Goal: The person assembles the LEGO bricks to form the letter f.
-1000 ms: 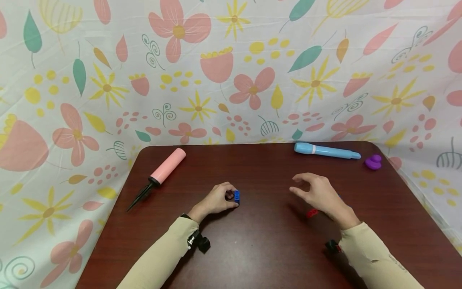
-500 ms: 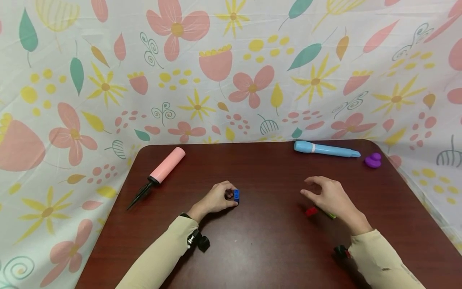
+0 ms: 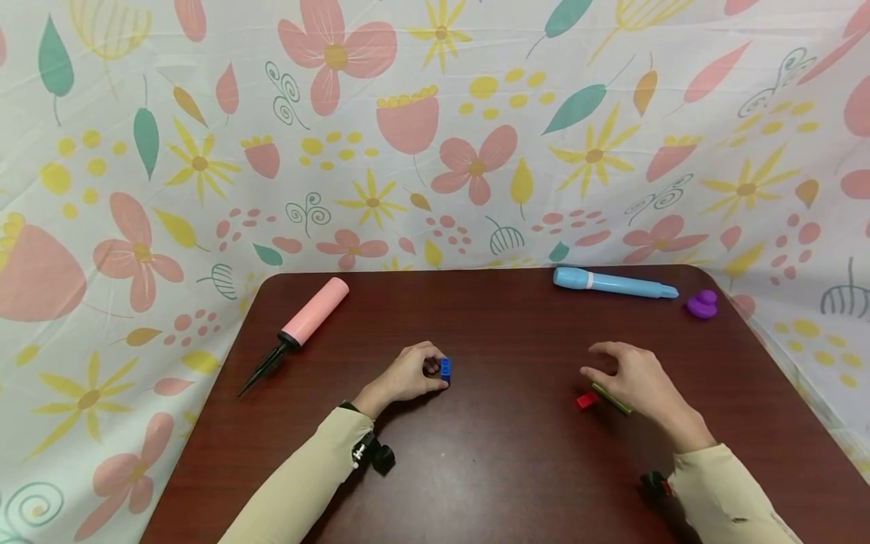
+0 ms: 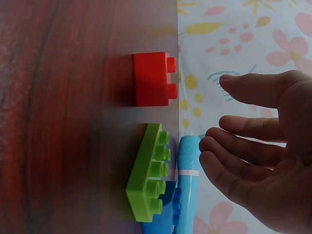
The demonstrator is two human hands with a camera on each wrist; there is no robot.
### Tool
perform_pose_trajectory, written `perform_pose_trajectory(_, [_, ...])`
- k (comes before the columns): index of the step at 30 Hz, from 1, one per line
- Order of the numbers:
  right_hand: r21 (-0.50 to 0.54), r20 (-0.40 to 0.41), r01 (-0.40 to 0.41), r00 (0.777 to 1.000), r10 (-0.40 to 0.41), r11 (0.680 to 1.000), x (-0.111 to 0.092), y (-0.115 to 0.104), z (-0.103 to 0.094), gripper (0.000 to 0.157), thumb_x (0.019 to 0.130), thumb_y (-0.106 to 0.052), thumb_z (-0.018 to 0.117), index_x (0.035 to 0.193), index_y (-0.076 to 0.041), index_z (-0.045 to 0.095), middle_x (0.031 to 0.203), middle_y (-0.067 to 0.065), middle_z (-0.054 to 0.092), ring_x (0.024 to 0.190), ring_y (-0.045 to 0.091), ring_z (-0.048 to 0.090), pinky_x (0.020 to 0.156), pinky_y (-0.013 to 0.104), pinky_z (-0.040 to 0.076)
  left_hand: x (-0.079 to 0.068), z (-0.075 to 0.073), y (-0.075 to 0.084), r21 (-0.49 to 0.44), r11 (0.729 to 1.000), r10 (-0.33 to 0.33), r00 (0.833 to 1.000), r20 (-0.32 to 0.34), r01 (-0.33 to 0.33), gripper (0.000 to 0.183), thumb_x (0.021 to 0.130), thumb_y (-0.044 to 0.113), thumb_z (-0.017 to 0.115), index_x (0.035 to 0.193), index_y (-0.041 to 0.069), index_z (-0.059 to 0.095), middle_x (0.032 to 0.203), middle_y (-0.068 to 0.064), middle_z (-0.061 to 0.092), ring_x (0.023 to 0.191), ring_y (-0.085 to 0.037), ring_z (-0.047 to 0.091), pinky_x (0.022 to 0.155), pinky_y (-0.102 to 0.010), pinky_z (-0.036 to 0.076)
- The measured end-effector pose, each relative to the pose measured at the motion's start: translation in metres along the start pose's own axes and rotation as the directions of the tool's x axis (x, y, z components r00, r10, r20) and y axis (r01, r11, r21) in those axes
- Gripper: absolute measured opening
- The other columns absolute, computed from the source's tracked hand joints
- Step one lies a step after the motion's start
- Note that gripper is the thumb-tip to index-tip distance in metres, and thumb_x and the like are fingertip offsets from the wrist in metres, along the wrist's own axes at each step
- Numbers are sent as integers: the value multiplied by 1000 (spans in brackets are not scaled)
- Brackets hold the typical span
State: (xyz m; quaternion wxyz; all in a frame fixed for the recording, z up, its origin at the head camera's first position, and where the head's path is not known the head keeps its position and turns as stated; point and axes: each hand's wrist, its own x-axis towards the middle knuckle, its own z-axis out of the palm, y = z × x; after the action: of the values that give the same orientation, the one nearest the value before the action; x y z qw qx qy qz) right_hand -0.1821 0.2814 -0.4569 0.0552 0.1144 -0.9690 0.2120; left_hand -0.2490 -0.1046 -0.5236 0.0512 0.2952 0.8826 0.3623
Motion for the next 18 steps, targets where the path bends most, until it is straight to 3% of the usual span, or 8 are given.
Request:
perform_pose_trajectory(10, [18,49,-46,998,45,999,-8,8,2,46,85,-34,75,117,-1,66,107,18,69,83,24,62,68,40,49,-1,2,-1,3,1000,-1,1000,-6,1,34,74,17,86,101,7,69,92,2,60,81,-8,61,73,-19,51])
perform_pose_trajectory(18, [-20,75,-34,997,36,999,-9,18,4,44,82,-26,77,114,1,66,100,16,69,89,29,65,74,49,52,0,1,0,-1,1000,0,1000,-4,0,33,74,16,86,101,7,69,91,2,60,81,-8,61,73,-19,51])
